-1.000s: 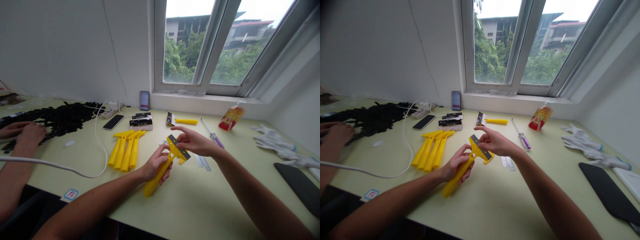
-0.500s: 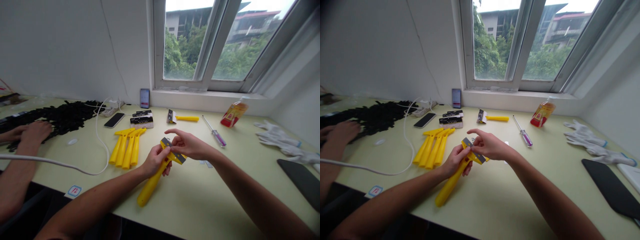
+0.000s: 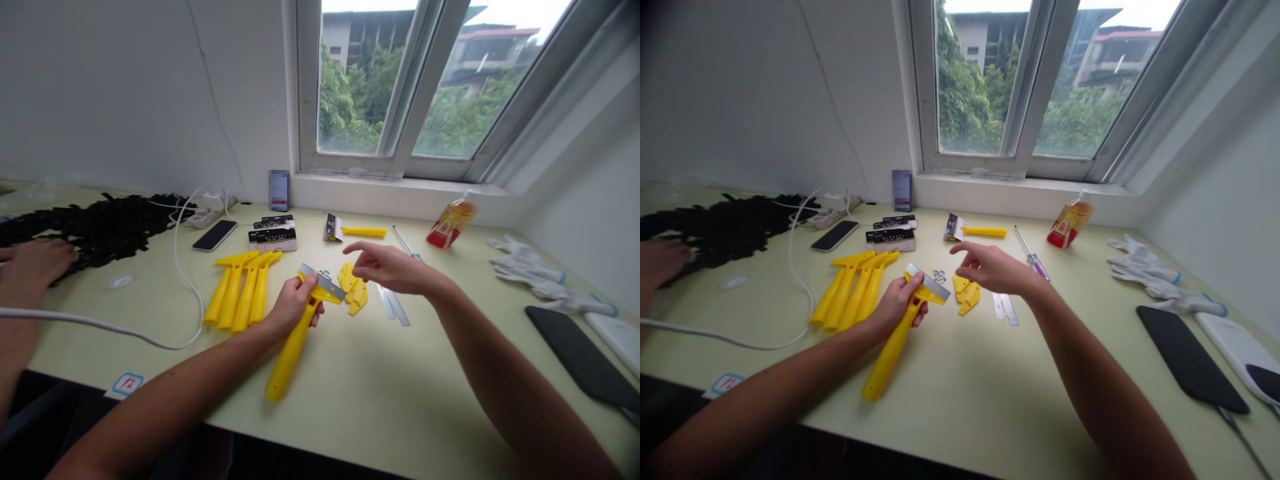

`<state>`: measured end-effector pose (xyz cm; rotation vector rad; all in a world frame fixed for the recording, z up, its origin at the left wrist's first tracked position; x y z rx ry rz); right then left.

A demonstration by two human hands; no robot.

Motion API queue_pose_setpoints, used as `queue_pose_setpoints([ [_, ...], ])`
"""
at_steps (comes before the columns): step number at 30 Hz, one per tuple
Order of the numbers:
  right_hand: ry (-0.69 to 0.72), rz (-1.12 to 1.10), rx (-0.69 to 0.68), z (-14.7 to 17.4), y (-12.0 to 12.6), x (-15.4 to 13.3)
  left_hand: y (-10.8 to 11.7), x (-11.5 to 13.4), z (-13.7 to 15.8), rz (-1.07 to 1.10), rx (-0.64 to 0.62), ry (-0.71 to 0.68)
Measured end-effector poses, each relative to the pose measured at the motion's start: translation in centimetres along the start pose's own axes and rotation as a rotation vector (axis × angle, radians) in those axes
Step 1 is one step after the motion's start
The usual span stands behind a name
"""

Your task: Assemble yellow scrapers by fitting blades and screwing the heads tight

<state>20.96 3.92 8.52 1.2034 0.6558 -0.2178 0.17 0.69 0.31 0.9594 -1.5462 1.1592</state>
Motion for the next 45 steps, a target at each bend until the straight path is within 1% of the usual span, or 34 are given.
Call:
queue_pose_setpoints([
  [1,-0.063,0.091,-0.019,-0.3,0.6,1.4,0.2,-0.2,-0.2,0.0,0.009,0.026],
  [2,-0.147,0.182,-0.071,-0.6,1.0,2.9,0.3,-0.4,-0.4,0.001,0.016,0.05],
  [3,-0.238,0.26,-0.123,-1.0,1.3,4.4,0.4,-0.6,-0.5,0.005,0.019,0.07],
  [4,-0.317,0.322,-0.144,-1.4,1.5,5.8,0.5,-0.7,-0.6,0.009,0.02,0.085],
  [5,-0.369,0.361,-0.16,-1.8,1.5,6.9,0.5,-0.9,-0.7,0.013,0.018,0.093],
  [6,-0.39,0.379,-0.164,-2.2,1.3,7.6,0.5,-0.9,-0.7,0.016,0.014,0.095],
  [7,-0.375,0.379,-0.154,-2.6,1.1,8.0,0.6,-1.0,-0.7,0.015,0.009,0.09],
  [9,-0.261,0.332,-0.111,-3.2,0.3,7.9,0.6,-0.9,-0.6,0.003,0.002,0.073],
  [11,-0.124,0.276,-0.046,-3.6,-0.7,6.9,0.6,-0.8,-0.5,-0.014,0.002,0.056],
  [13,-0.055,0.255,0.002,-3.9,-1.7,6.0,0.6,-0.6,-0.4,-0.028,0.008,0.044],
  [15,-0.089,0.283,0.049,-4.3,-2.8,5.3,0.5,-0.5,-0.4,-0.035,0.01,0.037],
  [18,-0.198,0.332,0.122,-4.8,-3.8,5.0,0.5,-0.5,-0.5,-0.04,0.007,0.047],
  [21,-0.244,0.337,0.132,-5.0,-4.0,4.9,0.4,-0.6,-0.5,-0.035,-0.019,0.059],
  [24,-0.268,0.315,0.111,-5.0,-3.8,4.9,0.4,-0.8,-0.4,-0.024,-0.039,0.062],
  [27,-0.264,0.218,0.096,-5.0,-3.6,5.0,0.4,-1.1,-0.3,-0.005,-0.035,0.076],
  [30,-0.19,0.024,0.064,-5.0,-3.4,5.0,0.4,-1.3,-0.4,0.025,-0.067,0.072],
  [32,-0.119,-0.061,0.023,-4.8,-2.9,4.8,0.5,-1.4,-0.4,0.035,-0.084,0.061],
  [35,-0.019,-0.087,-0.067,-4.0,-1.8,4.2,0.5,-1.4,-0.4,0.049,-0.096,0.046],
  [38,0.025,-0.152,-0.111,-2.8,-0.3,3.3,0.4,-1.4,-0.4,0.078,-0.106,0.041],
  [42,0.018,-0.268,-0.113,-1.0,1.7,2.2,0.2,-1.3,-0.4,0.085,-0.115,0.034],
  [45,-0.013,-0.163,-0.03,0.0,2.7,1.9,0.2,-1.2,-0.3,0.048,-0.111,0.024],
])
Point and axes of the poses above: each hand's wrist, its own z-axis away from the middle knuckle, its own y-axis out of the back of the hand, x = y × z, the point moved 2 cm from there along -z, towards the middle knuckle, and after that the axes turned 15 degrees about -y, right-handed, at the moved point
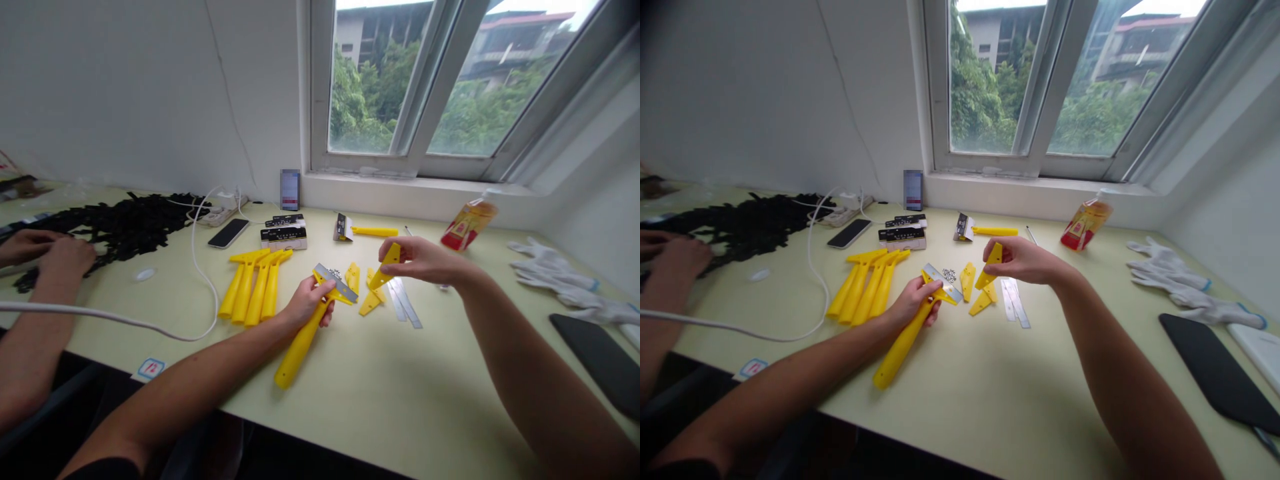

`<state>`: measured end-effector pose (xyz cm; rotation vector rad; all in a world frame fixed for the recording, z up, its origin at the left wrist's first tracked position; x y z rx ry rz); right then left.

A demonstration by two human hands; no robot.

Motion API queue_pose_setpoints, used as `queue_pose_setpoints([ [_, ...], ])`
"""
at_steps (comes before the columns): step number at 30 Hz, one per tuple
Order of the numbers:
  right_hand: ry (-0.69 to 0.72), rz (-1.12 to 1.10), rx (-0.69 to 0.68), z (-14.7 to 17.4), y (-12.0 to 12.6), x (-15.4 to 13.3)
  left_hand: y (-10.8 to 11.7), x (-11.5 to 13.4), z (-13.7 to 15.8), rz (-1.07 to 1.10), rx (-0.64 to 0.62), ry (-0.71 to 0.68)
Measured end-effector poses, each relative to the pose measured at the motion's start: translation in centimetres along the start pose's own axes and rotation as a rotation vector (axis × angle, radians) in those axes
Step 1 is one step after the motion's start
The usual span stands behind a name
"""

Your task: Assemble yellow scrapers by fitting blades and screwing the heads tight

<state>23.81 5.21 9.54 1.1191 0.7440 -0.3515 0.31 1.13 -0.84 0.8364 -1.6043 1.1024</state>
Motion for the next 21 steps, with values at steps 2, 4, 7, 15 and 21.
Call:
queue_pose_setpoints([
  [2,-0.005,0.099,0.049,0.4,0.3,-0.1,0.0,0.1,0.1,-0.022,-0.002,-0.005],
  [4,-0.004,0.154,0.071,0.6,0.4,-0.2,0.0,0.2,0.1,-0.028,-0.004,-0.007],
  [7,0.005,0.18,0.09,0.7,0.5,-0.3,0.1,0.1,0.1,-0.008,-0.007,0.012],
  [15,0.052,0.155,0.12,0.4,-1.5,-2.0,0.1,-0.3,0.1,0.048,-0.048,0.015],
  [21,0.059,0.005,0.18,-0.4,-4.4,-2.9,-0.3,-0.1,0.4,0.102,-0.142,0.015],
])
Point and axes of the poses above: each hand's wrist, its own z-axis away from the middle knuckle, its own y-axis out of the back of the hand, x = y × z, the point moved 2 cm from there along -z, towards the middle knuckle, and after that the axes turned 15 degrees about -y, right-handed, at the moved point
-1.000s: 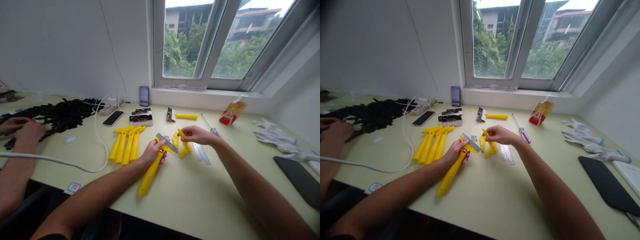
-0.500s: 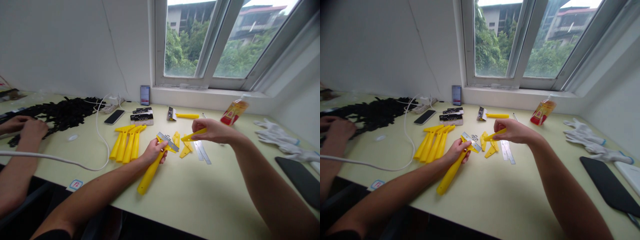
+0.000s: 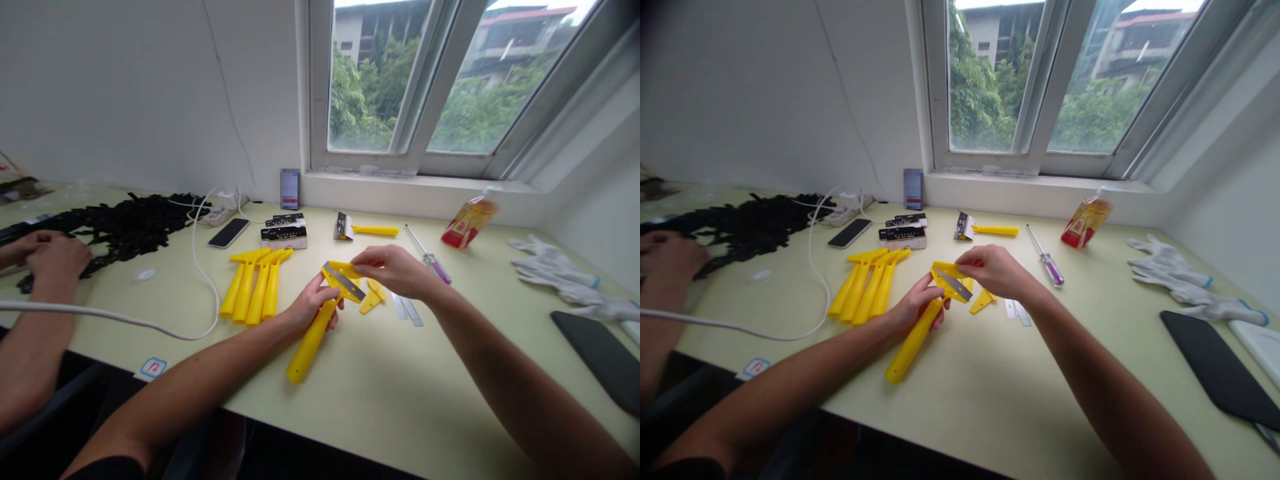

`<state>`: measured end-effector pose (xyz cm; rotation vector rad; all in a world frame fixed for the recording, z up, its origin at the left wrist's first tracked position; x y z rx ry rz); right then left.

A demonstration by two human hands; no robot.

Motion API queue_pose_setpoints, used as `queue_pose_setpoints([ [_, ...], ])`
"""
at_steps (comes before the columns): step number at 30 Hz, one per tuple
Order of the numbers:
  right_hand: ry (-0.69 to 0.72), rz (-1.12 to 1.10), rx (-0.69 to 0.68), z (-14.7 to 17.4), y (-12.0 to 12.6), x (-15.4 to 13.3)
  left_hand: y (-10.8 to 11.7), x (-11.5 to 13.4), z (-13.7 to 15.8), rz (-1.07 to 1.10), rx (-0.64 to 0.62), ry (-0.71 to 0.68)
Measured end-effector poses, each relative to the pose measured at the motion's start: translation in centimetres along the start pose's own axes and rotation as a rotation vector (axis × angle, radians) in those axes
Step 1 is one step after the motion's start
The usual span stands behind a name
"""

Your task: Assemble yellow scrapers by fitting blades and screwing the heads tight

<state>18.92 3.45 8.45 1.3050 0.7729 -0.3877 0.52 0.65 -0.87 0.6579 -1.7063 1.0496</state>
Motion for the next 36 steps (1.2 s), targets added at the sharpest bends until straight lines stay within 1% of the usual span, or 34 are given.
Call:
queue_pose_setpoints([
  [4,-0.088,-0.049,-0.011,-0.3,-1.5,0.2,-0.2,0.1,0.1,-0.009,-0.019,-0.011],
  [10,-0.104,-0.009,-0.035,-0.3,-2.7,0.1,-0.1,0.1,0.0,-0.015,-0.032,-0.036],
  [14,-0.08,0.067,0.006,-0.2,-2.9,-0.4,-0.1,0.2,0.0,-0.009,-0.031,-0.046],
  [19,-0.07,0.168,0.11,-0.1,-3.0,-0.5,-0.1,0.0,0.1,-0.004,-0.024,-0.059],
  [27,0.004,0.235,0.164,-0.2,-3.4,-0.4,-0.2,-0.3,0.3,-0.008,-0.015,-0.122],
  [32,0.127,0.214,0.142,-0.3,-3.6,-0.3,-0.3,-0.5,0.1,-0.034,0.041,-0.13],
  [36,0.146,0.189,0.146,-0.3,-3.8,-0.2,-0.2,-0.5,0.0,-0.075,0.08,-0.139],
])
Point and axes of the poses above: each hand's wrist, its own z-axis away from the middle knuckle, its own y-axis out of the back of the hand, x = y × z, the point moved 2 cm from there along -z, towards the middle knuckle, and after that the axes turned 15 degrees about -y, right-handed, at the moved point
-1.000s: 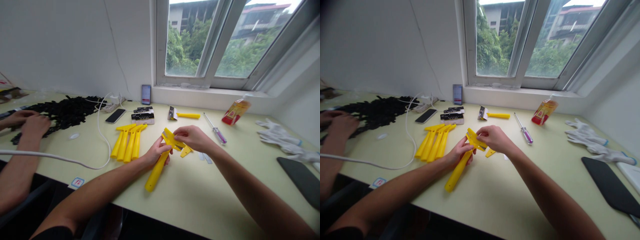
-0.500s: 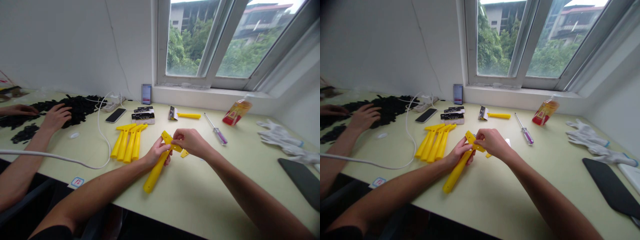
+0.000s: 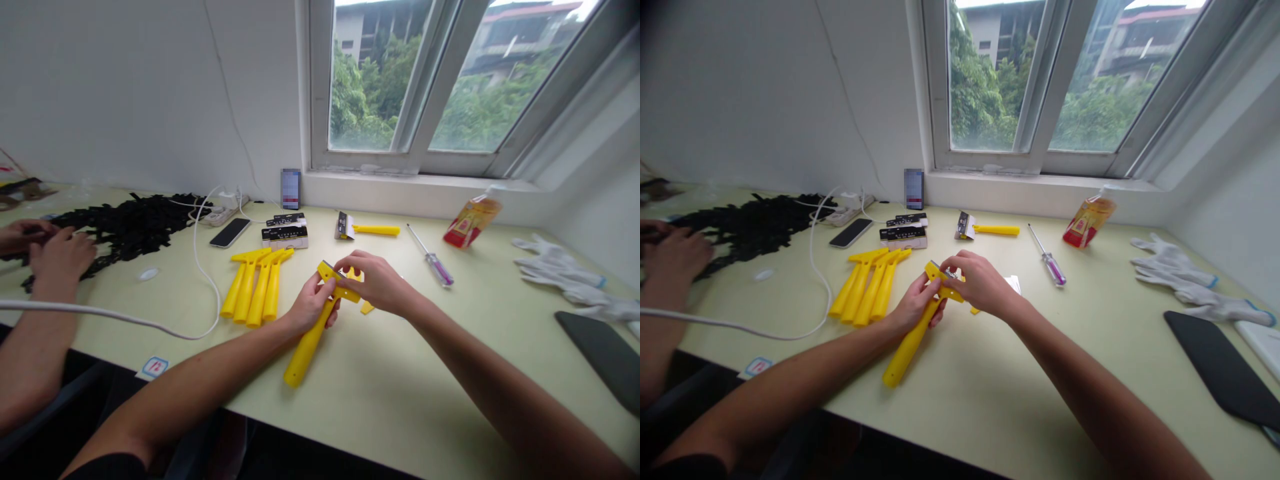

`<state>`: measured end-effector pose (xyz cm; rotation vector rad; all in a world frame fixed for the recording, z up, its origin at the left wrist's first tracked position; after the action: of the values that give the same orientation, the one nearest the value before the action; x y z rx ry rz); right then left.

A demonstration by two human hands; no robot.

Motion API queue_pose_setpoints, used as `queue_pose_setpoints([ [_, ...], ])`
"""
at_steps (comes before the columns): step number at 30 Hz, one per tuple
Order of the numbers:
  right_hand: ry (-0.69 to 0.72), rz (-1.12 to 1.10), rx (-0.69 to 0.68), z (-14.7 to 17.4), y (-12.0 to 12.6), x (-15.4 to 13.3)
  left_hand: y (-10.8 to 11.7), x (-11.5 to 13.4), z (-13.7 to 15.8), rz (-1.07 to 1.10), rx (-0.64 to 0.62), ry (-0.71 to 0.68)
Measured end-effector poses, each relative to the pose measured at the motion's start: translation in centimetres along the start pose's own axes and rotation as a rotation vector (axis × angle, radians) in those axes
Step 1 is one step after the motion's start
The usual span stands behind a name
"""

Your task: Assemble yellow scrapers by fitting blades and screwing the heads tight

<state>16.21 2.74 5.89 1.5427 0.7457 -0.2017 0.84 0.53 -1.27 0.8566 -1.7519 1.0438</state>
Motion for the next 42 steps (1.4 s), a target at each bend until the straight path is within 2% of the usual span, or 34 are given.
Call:
queue_pose_setpoints([
  [4,-0.052,-0.118,-0.023,-0.2,0.0,0.3,0.0,0.6,-0.1,-0.021,-0.001,-0.034],
  [8,-0.146,-0.279,-0.152,-0.7,-0.4,1.1,0.0,1.1,-0.2,-0.03,0.005,-0.027],
  [11,-0.158,-0.338,-0.199,-1.0,-0.8,1.6,0.1,1.0,-0.3,-0.046,0.013,0.012],
  [22,-0.192,-0.565,-0.201,-1.5,-1.0,1.9,0.2,1.7,-0.5,-0.114,0.038,-0.029],
  [25,-0.211,-0.583,-0.164,-2.0,-0.9,2.6,0.9,2.6,-1.1,-0.133,0.13,-0.086],
  [28,-0.232,-0.44,-0.061,-2.4,-1.2,3.7,2.2,3.6,-1.9,-0.155,0.333,-0.19],
  [31,-0.117,-0.091,-0.003,-2.3,-2.3,4.1,3.2,3.9,-2.4,-0.153,0.466,-0.248],
  [34,0.066,0.202,-0.029,-1.9,-4.2,3.5,3.2,3.5,-2.5,-0.146,0.472,-0.229],
  [37,0.19,0.347,-0.027,-1.4,-5.5,2.6,2.8,3.1,-2.4,-0.143,0.449,-0.218],
  [39,0.23,0.388,-0.024,-1.1,-5.9,2.2,2.5,3.1,-2.3,-0.142,0.447,-0.222],
  [42,0.21,0.355,-0.04,-1.1,-6.1,2.3,2.5,3.1,-2.3,-0.141,0.443,-0.221],
])
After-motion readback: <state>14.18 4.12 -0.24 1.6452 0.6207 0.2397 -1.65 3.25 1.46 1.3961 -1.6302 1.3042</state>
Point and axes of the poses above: each hand's wrist, its own z-axis away from the middle knuckle, its own y-axis out of the back of the hand, x = y × z, the point moved 2 cm from there along -z, towards the middle knuckle, and after that the axes turned 15 degrees about -y, right-handed, at the moved point
